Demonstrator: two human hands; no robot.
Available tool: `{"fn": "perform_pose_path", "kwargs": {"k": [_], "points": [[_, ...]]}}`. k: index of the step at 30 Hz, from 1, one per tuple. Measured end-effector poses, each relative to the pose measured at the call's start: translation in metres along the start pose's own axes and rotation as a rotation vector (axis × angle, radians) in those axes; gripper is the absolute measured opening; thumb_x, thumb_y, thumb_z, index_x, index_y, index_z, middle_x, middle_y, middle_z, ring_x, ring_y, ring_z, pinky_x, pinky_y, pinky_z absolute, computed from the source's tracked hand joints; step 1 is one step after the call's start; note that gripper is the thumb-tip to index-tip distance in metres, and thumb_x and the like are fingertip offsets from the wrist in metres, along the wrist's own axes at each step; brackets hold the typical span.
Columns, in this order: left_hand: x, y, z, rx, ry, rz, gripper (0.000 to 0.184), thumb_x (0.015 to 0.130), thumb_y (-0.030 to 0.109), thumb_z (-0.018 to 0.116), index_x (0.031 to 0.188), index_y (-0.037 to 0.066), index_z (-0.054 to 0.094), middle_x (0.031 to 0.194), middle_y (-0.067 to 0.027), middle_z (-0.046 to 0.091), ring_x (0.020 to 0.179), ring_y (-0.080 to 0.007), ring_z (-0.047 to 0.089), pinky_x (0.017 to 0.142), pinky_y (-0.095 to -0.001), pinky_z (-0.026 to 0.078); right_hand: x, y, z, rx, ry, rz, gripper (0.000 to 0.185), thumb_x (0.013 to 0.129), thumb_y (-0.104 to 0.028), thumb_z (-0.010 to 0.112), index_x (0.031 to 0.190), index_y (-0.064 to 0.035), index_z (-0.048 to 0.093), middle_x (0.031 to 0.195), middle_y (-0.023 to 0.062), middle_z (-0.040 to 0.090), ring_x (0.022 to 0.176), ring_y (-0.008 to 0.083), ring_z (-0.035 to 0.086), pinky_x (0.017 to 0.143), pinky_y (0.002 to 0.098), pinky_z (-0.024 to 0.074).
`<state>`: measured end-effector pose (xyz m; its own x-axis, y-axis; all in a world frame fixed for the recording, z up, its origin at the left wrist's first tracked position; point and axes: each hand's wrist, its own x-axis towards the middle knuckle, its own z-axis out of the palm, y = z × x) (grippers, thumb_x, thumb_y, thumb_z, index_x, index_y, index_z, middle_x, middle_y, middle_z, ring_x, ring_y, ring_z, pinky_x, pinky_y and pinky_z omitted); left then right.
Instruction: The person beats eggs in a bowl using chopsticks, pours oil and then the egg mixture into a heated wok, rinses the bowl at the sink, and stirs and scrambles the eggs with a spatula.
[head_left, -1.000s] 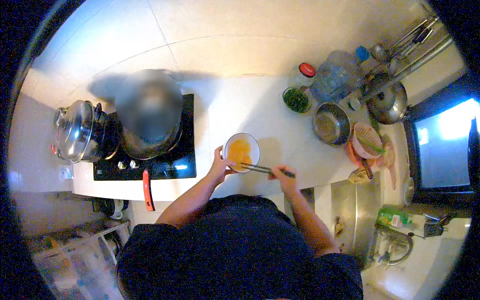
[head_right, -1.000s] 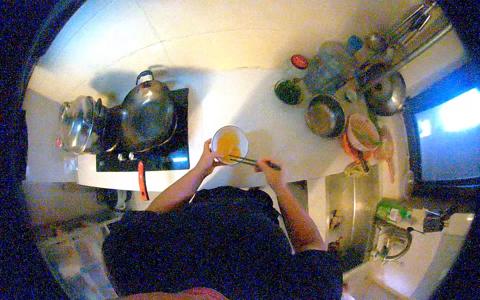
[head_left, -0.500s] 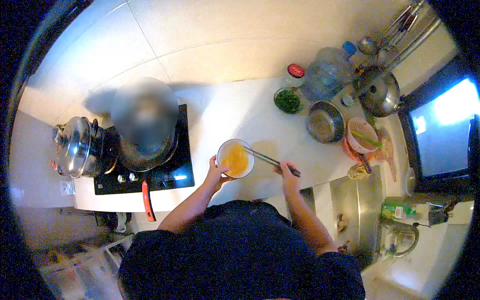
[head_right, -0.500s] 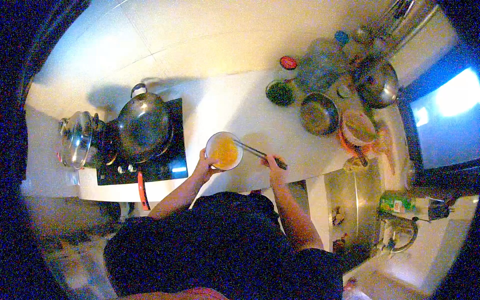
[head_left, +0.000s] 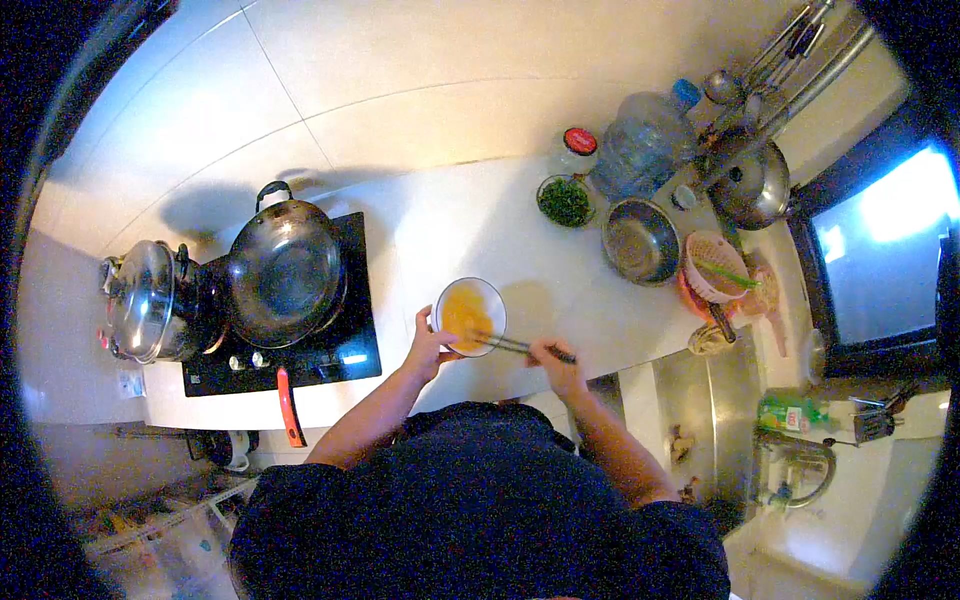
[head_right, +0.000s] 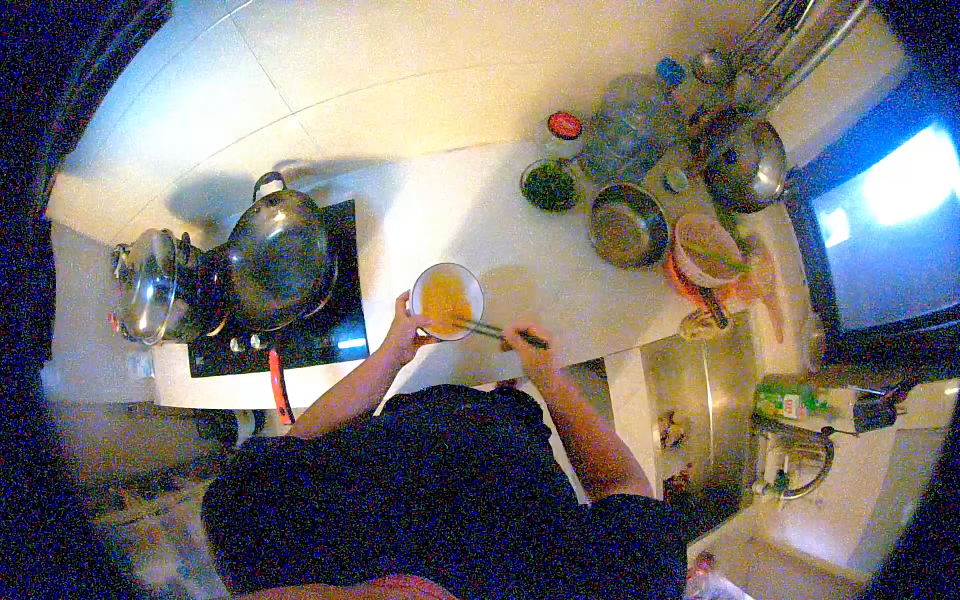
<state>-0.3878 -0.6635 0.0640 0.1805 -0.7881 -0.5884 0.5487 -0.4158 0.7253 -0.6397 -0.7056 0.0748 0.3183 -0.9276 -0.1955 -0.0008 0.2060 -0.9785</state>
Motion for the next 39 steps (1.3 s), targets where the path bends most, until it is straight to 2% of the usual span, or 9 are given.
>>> {"fn": "perform_pose_path", "kwargs": {"k": [4,8,13,16,25,29,32,35,39], "points": [[-0.003,0.002,0.001,-0.015,-0.009,-0.022,0.079,0.065,-0.002,0.057,0.128,0.017,0.014,0.116,-0.0174,0.038,0.097,-0.0355,0.051,0.067,-0.0509,0.053,0.012,-0.003,-0.003,0.156,0.295,0.030,0.015,0.084,-0.016,0.056,0.079,-0.0020,0.060,0.072,0.0085,0.061,0.066,0.0168,0.059,0.066,0.0320,0.0486],[-0.001,-0.001,0.001,0.080,0.005,-0.001,0.080,0.065,-0.001,0.057,0.129,0.019,0.013,0.115,-0.0170,0.038,0.097,-0.0358,0.051,0.068,-0.0522,0.053,0.003,0.000,-0.005,-0.027,-0.018,0.079,0.019,0.084,-0.020,0.057,0.077,-0.0025,0.060,0.072,0.0073,0.061,0.068,0.0177,0.059,0.067,0.0329,0.0482],[0.004,-0.002,0.002,0.023,-0.022,0.013,0.081,0.066,-0.001,0.057,0.130,0.019,0.012,0.113,-0.0161,0.038,0.101,-0.0356,0.049,0.069,-0.0534,0.052,-0.002,-0.013,-0.002,-0.057,-0.038,0.055,0.010,0.081,-0.012,0.059,0.079,-0.0015,0.059,0.071,0.0099,0.062,0.064,0.0175,0.060,0.061,0.0295,0.0491],[0.001,-0.005,0.001,0.006,-0.024,0.013,0.081,0.066,-0.001,0.058,0.131,0.018,0.012,0.114,-0.0162,0.038,0.102,-0.0357,0.048,0.069,-0.0537,0.052,0.010,-0.027,-0.004,0.209,0.302,0.105,0.011,0.081,-0.012,0.059,0.078,-0.0013,0.058,0.071,0.0094,0.062,0.063,0.0176,0.060,0.062,0.0289,0.0492],[-0.004,0.005,0.008,0.044,0.000,0.007,0.082,0.066,0.000,0.058,0.131,0.017,0.012,0.116,-0.0160,0.038,0.102,-0.0348,0.049,0.069,-0.0531,0.052,-0.002,-0.017,-0.001,0.057,0.042,0.140,0.012,0.081,-0.012,0.059,0.078,-0.0002,0.057,0.069,0.0088,0.060,0.064,0.0183,0.060,0.063,0.0312,0.0500],[-0.002,-0.007,0.000,0.003,0.010,-0.004,0.082,0.065,0.000,0.058,0.131,0.019,0.013,0.116,-0.0153,0.038,0.101,-0.0346,0.049,0.068,-0.0515,0.053,0.019,-0.015,-0.008,0.339,0.402,0.084,0.010,0.083,-0.010,0.056,0.081,0.0000,0.055,0.070,0.0088,0.059,0.064,0.0177,0.059,0.064,0.0305,0.0509],[-0.002,-0.008,0.001,0.070,0.000,0.011,0.082,0.065,0.000,0.058,0.131,0.020,0.013,0.116,-0.0155,0.038,0.101,-0.0344,0.048,0.067,-0.0507,0.053,0.005,-0.011,-0.005,0.060,-0.068,0.096,0.010,0.083,-0.010,0.056,0.082,0.0001,0.054,0.071,0.0090,0.060,0.064,0.0180,0.060,0.063,0.0310,0.0515],[-0.005,-0.005,0.001,-0.033,-0.040,0.000,0.082,0.065,0.000,0.058,0.131,0.020,0.014,0.116,-0.0158,0.037,0.102,-0.0340,0.047,0.065,-0.0502,0.054,0.019,-0.001,-0.013,0.242,0.285,0.031,0.011,0.082,-0.010,0.058,0.079,0.0004,0.055,0.070,0.0088,0.060,0.064,0.0182,0.061,0.062,0.0317,0.0522],[-0.003,-0.012,-0.001,0.016,-0.016,0.023,0.082,0.066,0.001,0.058,0.132,0.020,0.013,0.115,-0.0163,0.038,0.100,-0.0344,0.049,0.065,-0.0505,0.053,0.002,-0.011,-0.006,0.068,0.032,0.115,0.011,0.081,-0.011,0.059,0.077,-0.0003,0.059,0.069,0.0087,0.061,0.062,0.0177,0.061,0.063,0.0322,0.0518]]}}
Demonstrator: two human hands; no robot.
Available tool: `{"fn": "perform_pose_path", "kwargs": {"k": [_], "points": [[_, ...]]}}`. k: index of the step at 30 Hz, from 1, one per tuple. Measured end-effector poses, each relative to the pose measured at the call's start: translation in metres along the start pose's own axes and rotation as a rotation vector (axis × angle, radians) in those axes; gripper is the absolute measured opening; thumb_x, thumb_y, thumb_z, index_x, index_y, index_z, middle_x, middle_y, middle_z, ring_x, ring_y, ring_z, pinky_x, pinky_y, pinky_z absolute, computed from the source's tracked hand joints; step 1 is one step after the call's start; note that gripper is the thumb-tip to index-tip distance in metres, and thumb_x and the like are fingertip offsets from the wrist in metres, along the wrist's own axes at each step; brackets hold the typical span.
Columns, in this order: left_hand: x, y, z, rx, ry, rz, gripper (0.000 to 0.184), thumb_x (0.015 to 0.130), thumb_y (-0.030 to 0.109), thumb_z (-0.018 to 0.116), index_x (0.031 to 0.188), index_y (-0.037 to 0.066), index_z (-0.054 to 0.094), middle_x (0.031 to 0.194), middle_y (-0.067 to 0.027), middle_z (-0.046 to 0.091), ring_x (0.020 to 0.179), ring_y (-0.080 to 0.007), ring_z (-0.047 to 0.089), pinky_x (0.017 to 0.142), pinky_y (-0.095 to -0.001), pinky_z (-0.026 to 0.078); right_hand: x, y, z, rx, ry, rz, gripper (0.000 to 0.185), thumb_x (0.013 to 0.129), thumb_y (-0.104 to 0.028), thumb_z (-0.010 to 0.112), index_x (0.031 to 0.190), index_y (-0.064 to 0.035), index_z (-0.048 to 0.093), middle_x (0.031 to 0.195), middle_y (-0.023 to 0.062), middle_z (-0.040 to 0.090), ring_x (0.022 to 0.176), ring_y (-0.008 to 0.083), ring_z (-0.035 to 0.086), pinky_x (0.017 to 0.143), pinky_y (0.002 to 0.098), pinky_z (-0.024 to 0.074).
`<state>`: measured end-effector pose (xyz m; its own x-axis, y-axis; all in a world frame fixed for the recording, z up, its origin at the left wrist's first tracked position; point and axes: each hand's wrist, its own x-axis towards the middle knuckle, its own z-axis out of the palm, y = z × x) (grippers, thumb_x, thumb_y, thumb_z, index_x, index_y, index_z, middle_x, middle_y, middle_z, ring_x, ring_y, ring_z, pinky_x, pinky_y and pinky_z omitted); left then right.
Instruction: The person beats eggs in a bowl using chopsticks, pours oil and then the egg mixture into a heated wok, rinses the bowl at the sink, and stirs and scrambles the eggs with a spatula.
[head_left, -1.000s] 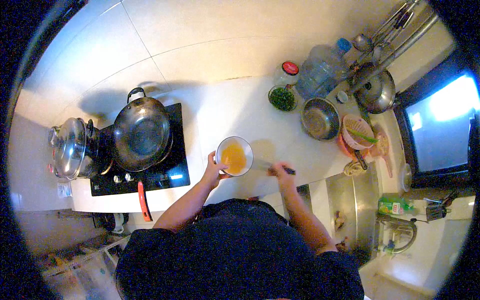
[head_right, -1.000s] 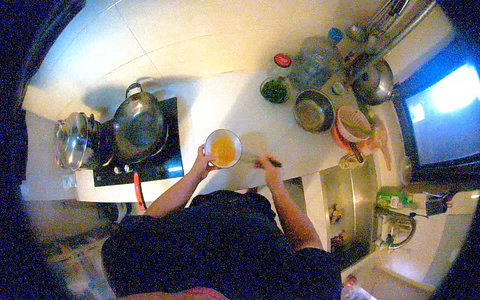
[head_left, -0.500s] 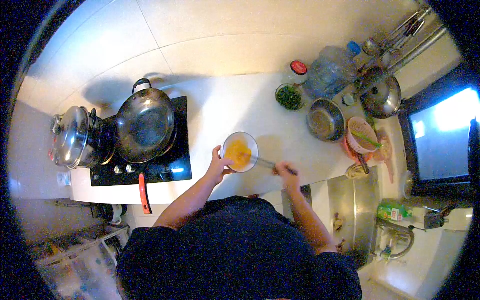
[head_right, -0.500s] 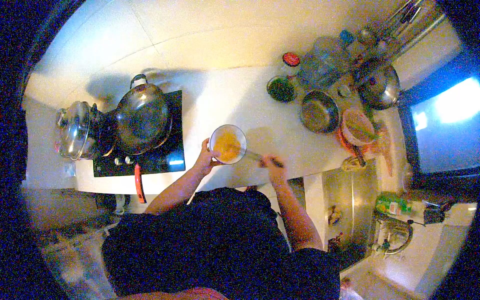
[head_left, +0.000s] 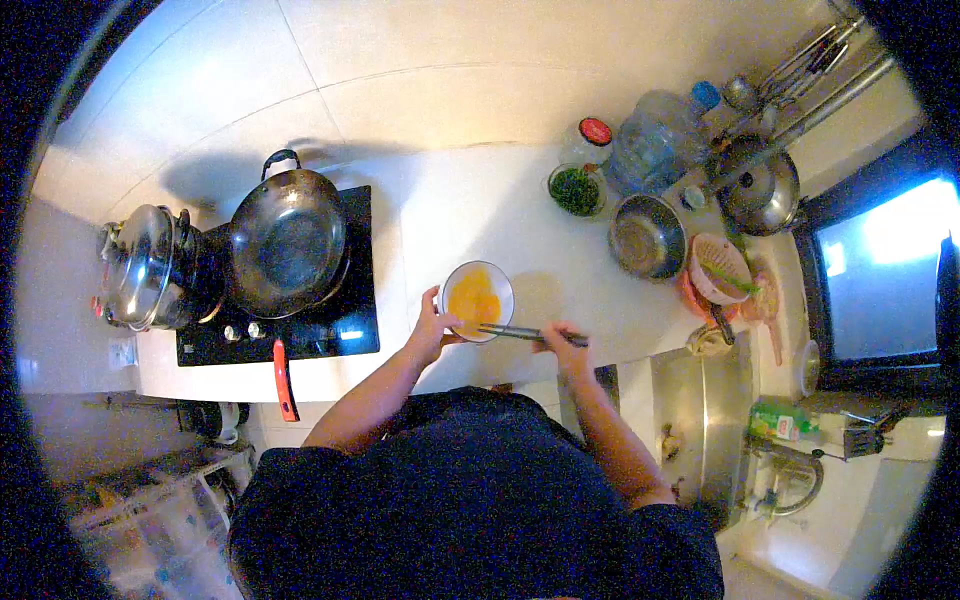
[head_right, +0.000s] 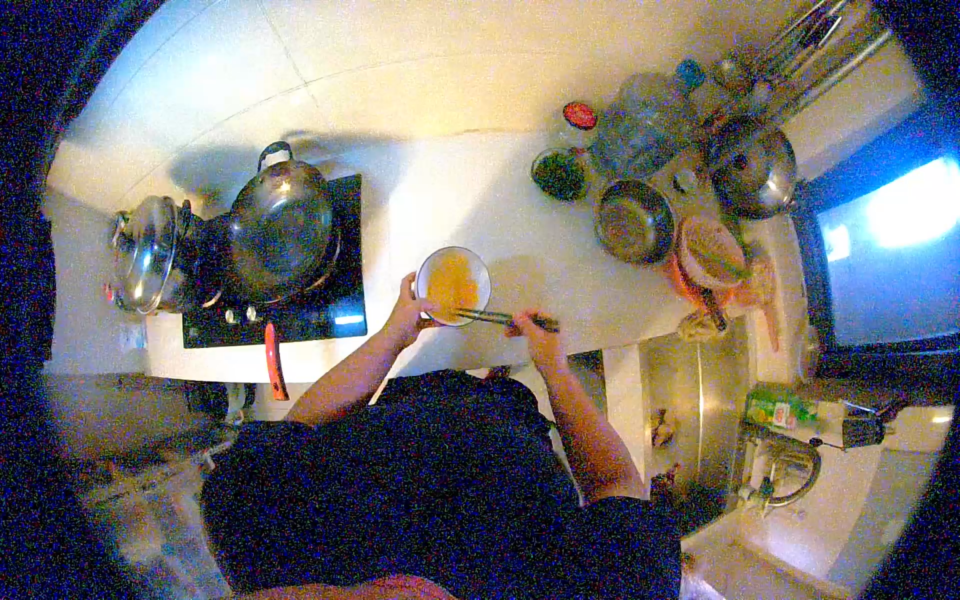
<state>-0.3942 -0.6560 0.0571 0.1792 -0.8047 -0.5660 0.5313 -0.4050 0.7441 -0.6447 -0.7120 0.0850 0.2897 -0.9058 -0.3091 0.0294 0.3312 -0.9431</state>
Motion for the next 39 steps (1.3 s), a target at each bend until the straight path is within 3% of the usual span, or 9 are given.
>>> {"fn": "perform_pose_path", "kwargs": {"k": [3,12,15,19,22,25,28,31,39], "points": [[0.000,0.007,0.003,-0.024,-0.023,-0.007,0.081,0.067,0.001,0.057,0.132,0.020,0.012,0.115,-0.0167,0.037,0.099,-0.0347,0.049,0.066,-0.0511,0.053,0.016,0.008,-0.010,0.086,0.229,-0.118,0.011,0.081,-0.012,0.059,0.078,-0.0004,0.060,0.070,0.0087,0.061,0.062,0.0175,0.061,0.062,0.0318,0.0511],[-0.004,0.004,0.002,-0.048,-0.038,-0.020,0.080,0.068,0.001,0.056,0.131,0.018,0.011,0.118,-0.0168,0.034,0.105,-0.0353,0.045,0.070,-0.0531,0.052,-0.006,0.000,0.003,-0.052,-0.026,-0.022,0.012,0.081,-0.010,0.058,0.076,0.0011,0.060,0.069,0.0092,0.061,0.063,0.0178,0.060,0.064,0.0304,0.0517],[0.005,0.001,-0.002,-0.055,-0.053,-0.001,0.080,0.068,0.000,0.056,0.131,0.019,0.011,0.118,-0.0168,0.034,0.106,-0.0353,0.044,0.070,-0.0536,0.051,0.007,-0.005,0.003,0.295,0.243,-0.026,0.015,0.082,-0.012,0.057,0.075,0.0001,0.060,0.069,0.0081,0.061,0.065,0.0171,0.060,0.065,0.0304,0.0505],[0.003,0.004,0.001,-0.032,-0.034,0.002,0.081,0.067,-0.001,0.057,0.131,0.020,0.012,0.118,-0.0169,0.034,0.105,-0.0355,0.044,0.070,-0.0538,0.052,-0.002,-0.007,0.002,-0.101,-0.041,-0.039,0.018,0.083,-0.017,0.056,0.077,-0.0017,0.060,0.071,0.0074,0.062,0.067,0.0165,0.059,0.063,0.0305,0.0479],[0.004,0.004,0.003,-0.022,-0.014,0.006,0.081,0.067,-0.001,0.058,0.131,0.020,0.012,0.118,-0.0168,0.035,0.102,-0.0351,0.047,0.068,-0.0514,0.053,0.009,0.000,-0.005,-0.099,0.153,-0.158,0.016,0.083,-0.017,0.057,0.078,-0.0015,0.059,0.072,0.0079,0.062,0.065,0.0166,0.059,0.064,0.0302,0.0478],[-0.003,0.005,0.001,-0.043,0.008,-0.007,0.082,0.067,-0.001,0.058,0.131,0.020,0.012,0.117,-0.0163,0.035,0.098,-0.0344,0.050,0.064,-0.0486,0.054,-0.003,0.005,0.003,0.000,-0.017,-0.004,0.017,0.084,-0.017,0.056,0.078,-0.0009,0.059,0.071,0.0088,0.062,0.064,0.0170,0.059,0.063,0.0302,0.0475],[0.003,0.004,0.002,-0.041,-0.012,-0.005,0.082,0.066,-0.001,0.058,0.131,0.020,0.013,0.116,-0.0159,0.036,0.096,-0.0335,0.050,0.064,-0.0479,0.054,0.008,0.007,-0.003,0.109,0.217,-0.075,0.017,0.084,-0.016,0.056,0.080,-0.0005,0.058,0.071,0.0101,0.061,0.066,0.0189,0.059,0.063,0.0315,0.0478],[0.006,0.002,-0.004,-0.012,-0.013,-0.004,0.082,0.065,0.000,0.059,0.131,0.019,0.013,0.114,-0.0156,0.037,0.096,-0.0327,0.051,0.064,-0.0478,0.054,-0.003,0.002,0.003,0.035,-0.035,0.031,0.017,0.083,-0.017,0.057,0.080,0.0000,0.059,0.072,0.0107,0.062,0.067,0.0187,0.059,0.063,0.0306,0.0471],[0.006,0.010,0.005,-0.016,-0.018,-0.002,0.084,0.065,0.001,0.059,0.131,0.018,0.011,0.115,-0.0166,0.035,0.099,-0.0336,0.049,0.069,-0.0494,0.052,0.001,-0.011,0.001,-0.026,0.067,-0.058,0.017,0.081,-0.017,0.060,0.076,-0.0017,0.060,0.071,0.0082,0.062,0.065,0.0162,0.058,0.064,0.0296,0.0471]]}}
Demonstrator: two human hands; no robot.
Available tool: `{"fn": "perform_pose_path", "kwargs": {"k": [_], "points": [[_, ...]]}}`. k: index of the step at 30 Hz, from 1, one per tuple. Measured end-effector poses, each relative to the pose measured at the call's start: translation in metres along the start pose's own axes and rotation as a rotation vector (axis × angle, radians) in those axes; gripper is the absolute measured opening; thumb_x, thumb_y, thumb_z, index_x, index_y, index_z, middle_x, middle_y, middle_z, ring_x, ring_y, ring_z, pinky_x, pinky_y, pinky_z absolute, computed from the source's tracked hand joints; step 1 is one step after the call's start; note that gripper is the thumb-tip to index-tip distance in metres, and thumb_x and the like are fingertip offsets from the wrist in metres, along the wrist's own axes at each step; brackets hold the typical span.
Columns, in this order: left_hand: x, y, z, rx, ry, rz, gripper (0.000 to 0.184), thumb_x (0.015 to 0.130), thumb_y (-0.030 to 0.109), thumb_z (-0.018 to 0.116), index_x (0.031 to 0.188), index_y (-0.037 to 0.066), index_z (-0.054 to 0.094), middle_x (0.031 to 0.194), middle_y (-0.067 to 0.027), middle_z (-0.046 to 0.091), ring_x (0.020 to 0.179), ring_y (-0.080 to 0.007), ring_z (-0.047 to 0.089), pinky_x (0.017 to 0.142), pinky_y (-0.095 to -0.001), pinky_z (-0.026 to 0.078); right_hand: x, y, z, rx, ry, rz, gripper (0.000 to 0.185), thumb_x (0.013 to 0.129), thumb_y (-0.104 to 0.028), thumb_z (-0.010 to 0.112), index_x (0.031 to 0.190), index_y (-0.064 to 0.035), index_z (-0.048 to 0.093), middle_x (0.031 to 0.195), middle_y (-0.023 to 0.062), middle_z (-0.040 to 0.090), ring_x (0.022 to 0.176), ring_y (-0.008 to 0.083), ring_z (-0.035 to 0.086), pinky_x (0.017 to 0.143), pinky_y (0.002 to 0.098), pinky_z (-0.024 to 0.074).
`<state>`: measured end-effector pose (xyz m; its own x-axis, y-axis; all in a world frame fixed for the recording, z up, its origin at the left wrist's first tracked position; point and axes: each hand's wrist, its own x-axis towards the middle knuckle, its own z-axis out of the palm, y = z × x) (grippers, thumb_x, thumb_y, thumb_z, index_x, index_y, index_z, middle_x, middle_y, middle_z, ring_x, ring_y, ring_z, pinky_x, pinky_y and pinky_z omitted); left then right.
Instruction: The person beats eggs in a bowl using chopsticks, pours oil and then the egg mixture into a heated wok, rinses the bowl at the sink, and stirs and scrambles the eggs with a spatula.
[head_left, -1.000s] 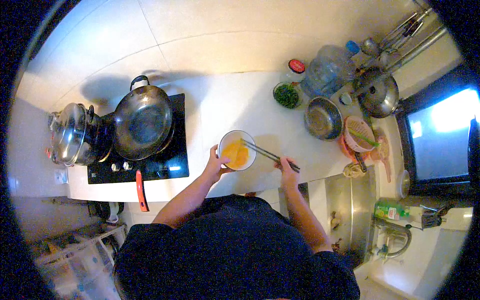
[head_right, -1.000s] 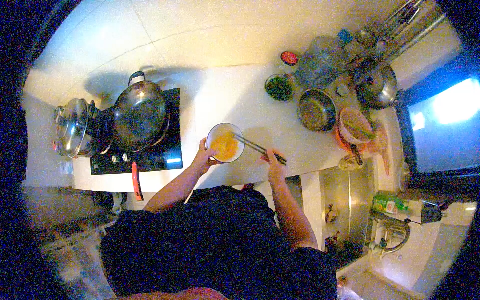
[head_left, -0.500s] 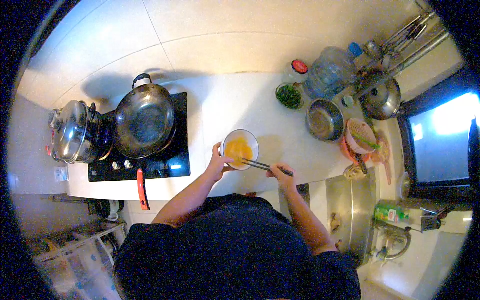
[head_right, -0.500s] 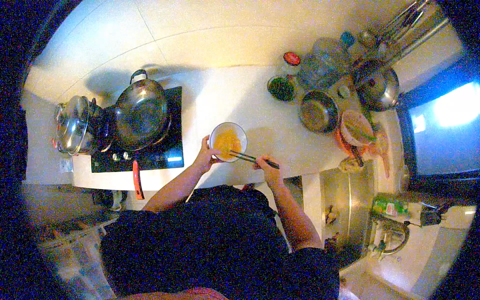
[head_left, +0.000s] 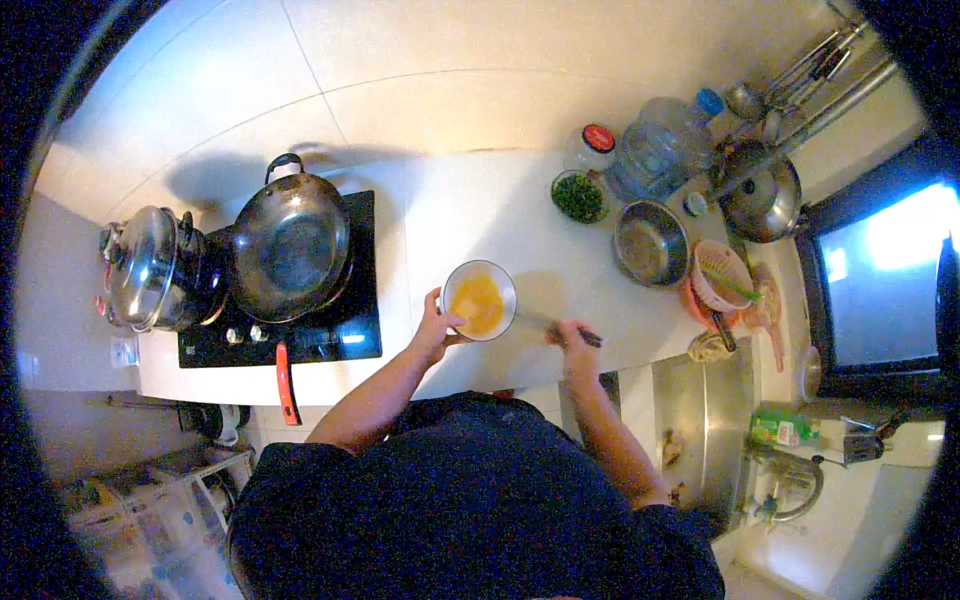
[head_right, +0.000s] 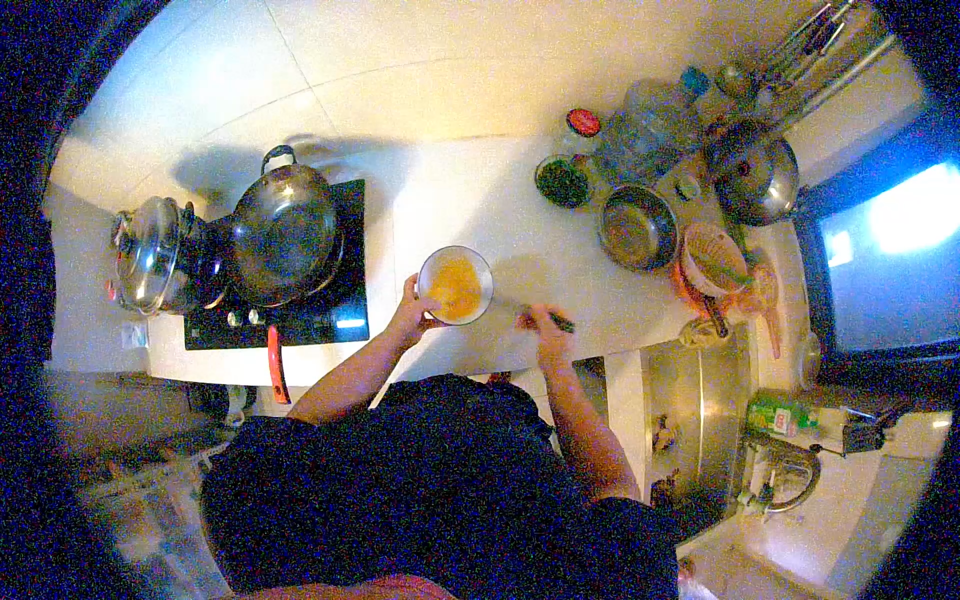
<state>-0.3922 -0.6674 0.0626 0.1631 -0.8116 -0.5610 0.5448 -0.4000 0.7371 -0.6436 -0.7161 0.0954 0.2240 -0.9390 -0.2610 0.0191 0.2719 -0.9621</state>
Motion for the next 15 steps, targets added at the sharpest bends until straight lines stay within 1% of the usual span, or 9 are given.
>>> {"fn": "perform_pose_path", "kwargs": {"k": [2,5,8,9,12,13,15], "points": [[0.005,-0.002,-0.001,-0.021,0.015,-0.011,0.084,0.065,0.001,0.059,0.131,0.018,0.011,0.115,-0.0169,0.035,0.100,-0.0340,0.048,0.070,-0.0501,0.052,0.015,0.016,-0.012,-0.067,0.108,-0.015,0.016,0.081,-0.016,0.060,0.076,-0.0014,0.060,0.070,0.0077,0.062,0.064,0.0149,0.058,0.063,0.0279,0.0472],[0.001,0.004,0.000,0.069,0.000,0.023,0.084,0.065,0.001,0.059,0.132,0.018,0.011,0.115,-0.0168,0.035,0.100,-0.0340,0.049,0.071,-0.0498,0.052,0.001,-0.011,0.002,-0.096,-0.131,0.001,0.014,0.081,-0.014,0.060,0.077,-0.0009,0.060,0.069,0.0071,0.061,0.063,0.0140,0.058,0.062,0.0264,0.0476],[0.003,0.002,-0.001,-0.014,-0.011,-0.001,0.083,0.065,0.002,0.060,0.131,0.018,0.012,0.115,-0.0168,0.035,0.100,-0.0339,0.049,0.070,-0.0496,0.052,0.019,0.004,-0.007,-0.043,0.140,-0.090,0.014,0.082,-0.013,0.058,0.078,0.0000,0.060,0.069,0.0073,0.061,0.063,0.0145,0.058,0.062,0.0266,0.0482],[0.004,0.003,0.000,0.019,-0.016,0.014,0.083,0.065,0.002,0.060,0.131,0.018,0.012,0.115,-0.0167,0.035,0.100,-0.0338,0.049,0.070,-0.0494,0.052,0.009,0.002,-0.005,-0.095,-0.047,-0.069,0.014,0.083,-0.014,0.057,0.077,-0.0004,0.060,0.069,0.0078,0.061,0.063,0.0148,0.058,0.063,0.0274,0.0482],[-0.001,0.004,0.000,0.073,-0.017,0.024,0.083,0.065,0.002,0.060,0.131,0.018,0.013,0.115,-0.0167,0.035,0.100,-0.0339,0.049,0.068,-0.0486,0.053,0.004,-0.008,0.003,0.026,-0.071,-0.007,0.014,0.083,-0.013,0.057,0.078,-0.0003,0.059,0.069,0.0082,0.061,0.064,0.0159,0.059,0.063,0.0288,0.0488],[-0.002,0.006,0.001,0.064,-0.017,0.012,0.083,0.065,0.002,0.060,0.131,0.018,0.013,0.115,-0.0167,0.034,0.099,-0.0340,0.049,0.068,-0.0484,0.053,0.014,0.002,0.001,0.127,0.093,-0.046,0.013,0.083,-0.012,0.056,0.079,0.0001,0.059,0.070,0.0079,0.061,0.065,0.0170,0.060,0.064,0.0300,0.0494],[-0.001,0.007,0.002,0.056,-0.013,0.003,0.083,0.065,0.002,0.060,0.131,0.018,0.013,0.115,-0.0165,0.035,0.099,-0.0342,0.049,0.068,-0.0481,0.053,0.006,0.007,0.001,0.043,-0.014,0.000,0.013,0.083,-0.012,0.056,0.080,0.0003,0.058,0.069,0.0076,0.060,0.065,0.0174,0.060,0.064,0.0302,0.0498]]}}
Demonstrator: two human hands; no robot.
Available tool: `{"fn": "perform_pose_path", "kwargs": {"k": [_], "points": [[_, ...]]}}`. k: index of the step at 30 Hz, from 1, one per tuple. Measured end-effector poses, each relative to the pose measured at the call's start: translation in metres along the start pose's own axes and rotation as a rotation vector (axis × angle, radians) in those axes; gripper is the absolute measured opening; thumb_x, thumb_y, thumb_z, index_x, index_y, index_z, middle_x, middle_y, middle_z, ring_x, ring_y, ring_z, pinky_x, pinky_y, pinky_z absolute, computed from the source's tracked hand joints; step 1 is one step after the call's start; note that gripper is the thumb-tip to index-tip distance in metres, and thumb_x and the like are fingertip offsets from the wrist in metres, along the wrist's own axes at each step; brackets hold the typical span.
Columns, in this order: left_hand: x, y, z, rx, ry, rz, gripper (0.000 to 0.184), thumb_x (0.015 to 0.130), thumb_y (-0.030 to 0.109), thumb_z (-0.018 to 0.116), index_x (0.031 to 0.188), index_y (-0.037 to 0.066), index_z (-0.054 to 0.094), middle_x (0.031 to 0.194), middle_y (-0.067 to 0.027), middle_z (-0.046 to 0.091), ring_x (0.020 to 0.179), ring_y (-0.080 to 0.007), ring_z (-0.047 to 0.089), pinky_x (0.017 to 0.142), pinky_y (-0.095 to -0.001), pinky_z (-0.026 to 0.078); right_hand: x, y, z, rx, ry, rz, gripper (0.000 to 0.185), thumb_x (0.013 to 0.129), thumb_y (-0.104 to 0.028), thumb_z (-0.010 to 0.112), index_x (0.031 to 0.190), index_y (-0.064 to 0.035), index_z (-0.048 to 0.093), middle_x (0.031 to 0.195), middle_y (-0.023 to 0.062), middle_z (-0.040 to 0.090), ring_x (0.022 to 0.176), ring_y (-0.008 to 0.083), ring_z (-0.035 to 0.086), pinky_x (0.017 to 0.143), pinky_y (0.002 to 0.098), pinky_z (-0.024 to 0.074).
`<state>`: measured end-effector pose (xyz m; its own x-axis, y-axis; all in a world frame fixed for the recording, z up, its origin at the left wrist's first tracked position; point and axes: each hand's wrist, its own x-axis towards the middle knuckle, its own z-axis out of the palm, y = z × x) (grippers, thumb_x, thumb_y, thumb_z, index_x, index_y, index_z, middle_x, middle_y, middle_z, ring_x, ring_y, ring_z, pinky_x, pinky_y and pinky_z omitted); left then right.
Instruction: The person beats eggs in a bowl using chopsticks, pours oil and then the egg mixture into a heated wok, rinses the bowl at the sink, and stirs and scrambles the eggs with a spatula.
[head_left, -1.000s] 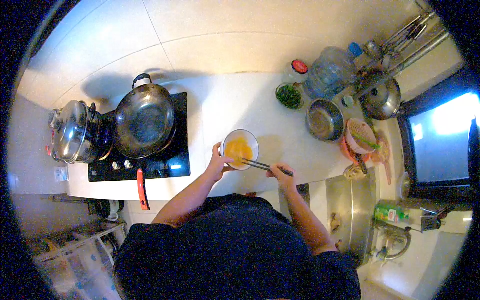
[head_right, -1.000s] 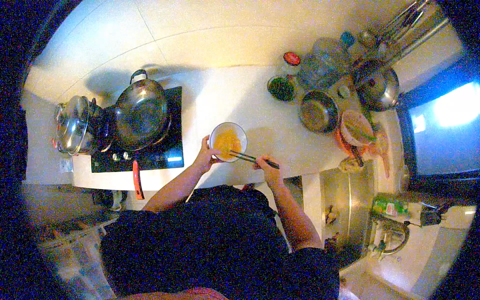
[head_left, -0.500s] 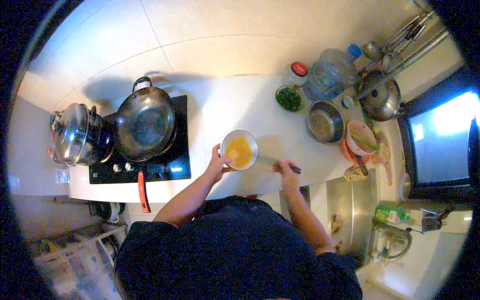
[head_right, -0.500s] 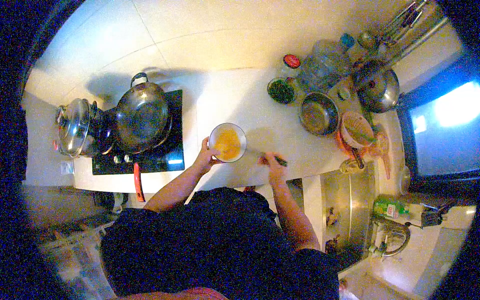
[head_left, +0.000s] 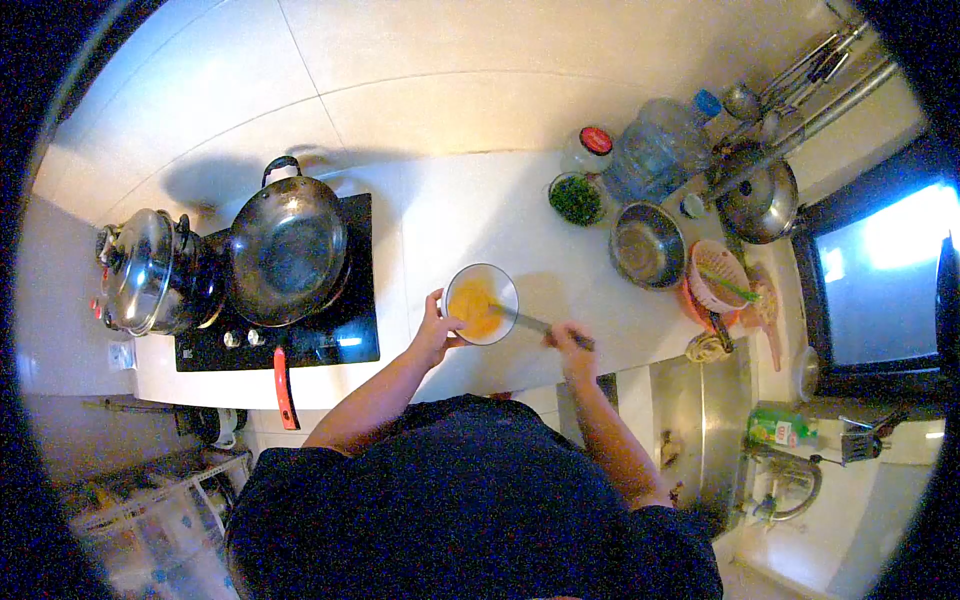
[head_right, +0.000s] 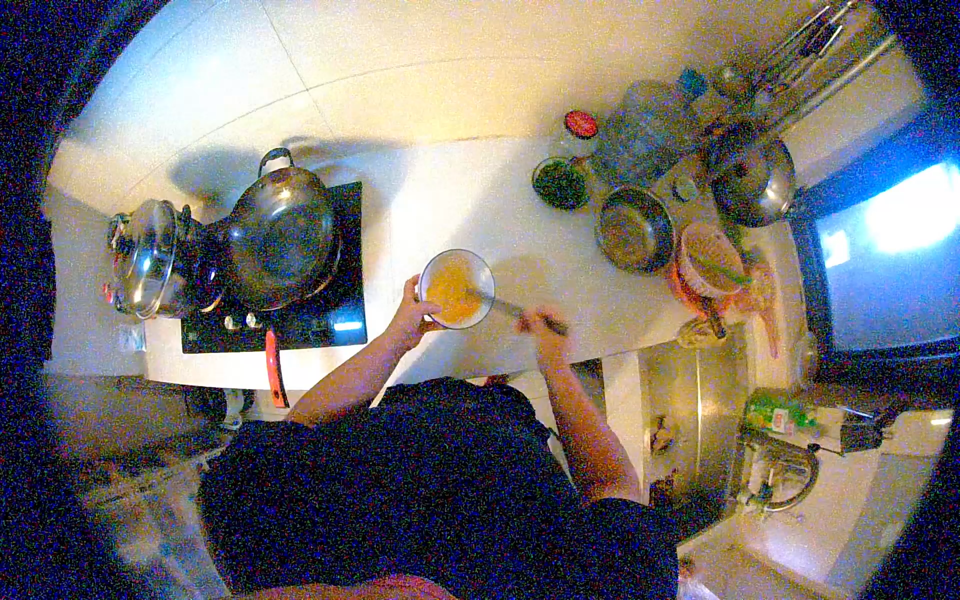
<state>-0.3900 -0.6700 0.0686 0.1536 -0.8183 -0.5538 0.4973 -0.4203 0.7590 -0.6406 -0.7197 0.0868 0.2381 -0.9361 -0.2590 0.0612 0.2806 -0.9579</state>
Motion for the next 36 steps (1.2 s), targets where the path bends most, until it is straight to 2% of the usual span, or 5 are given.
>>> {"fn": "perform_pose_path", "kwargs": {"k": [5,8,11,21,36], "points": [[0.006,-0.010,-0.010,-0.079,-0.024,0.015,0.082,0.065,0.002,0.059,0.131,0.020,0.014,0.115,-0.0156,0.035,0.099,-0.0342,0.048,0.068,-0.0488,0.053,0.009,0.005,0.003,0.255,0.225,-0.005,0.013,0.082,-0.013,0.059,0.081,0.0001,0.058,0.071,0.0078,0.060,0.065,0.0172,0.060,0.064,0.0311,0.0510],[0.005,-0.007,-0.005,0.001,0.032,0.005,0.082,0.065,0.001,0.059,0.131,0.021,0.013,0.115,-0.0154,0.036,0.102,-0.0344,0.047,0.069,-0.0496,0.052,-0.003,0.018,0.000,0.002,-0.114,0.054,0.013,0.083,-0.013,0.059,0.080,0.0002,0.057,0.071,0.0083,0.060,0.064,0.0170,0.060,0.064,0.0311,0.0508],[0.004,-0.007,-0.008,-0.039,0.008,0.008,0.082,0.065,0.001,0.059,0.131,0.021,0.014,0.117,-0.0156,0.035,0.102,-0.0349,0.047,0.069,-0.0497,0.052,0.009,0.001,0.006,0.187,0.215,-0.039,0.013,0.082,-0.012,0.058,0.077,-0.0005,0.057,0.068,0.0077,0.060,0.063,0.0163,0.059,0.063,0.0297,0.0498],[0.004,-0.008,-0.006,-0.019,0.044,0.021,0.079,0.065,-0.001,0.058,0.130,0.019,0.016,0.117,-0.0162,0.035,0.101,-0.0354,0.047,0.068,-0.0508,0.053,-0.008,-0.010,0.007,-0.148,-0.076,0.008,0.011,0.081,-0.011,0.058,0.074,-0.0026,0.058,0.067,0.0072,0.061,0.061,0.0155,0.059,0.060,0.0286,0.0485],[0.010,-0.011,-0.011,-0.043,0.038,-0.024,0.078,0.067,-0.001,0.058,0.130,0.020,0.017,0.115,-0.0157,0.036,0.100,-0.0351,0.048,0.065,-0.0510,0.054,0.009,0.003,0.000,0.181,0.088,-0.003,0.008,0.081,-0.009,0.059,0.077,-0.0018,0.058,0.070,0.0082,0.061,0.063,0.0164,0.059,0.061,0.0291,0.0490]]}}
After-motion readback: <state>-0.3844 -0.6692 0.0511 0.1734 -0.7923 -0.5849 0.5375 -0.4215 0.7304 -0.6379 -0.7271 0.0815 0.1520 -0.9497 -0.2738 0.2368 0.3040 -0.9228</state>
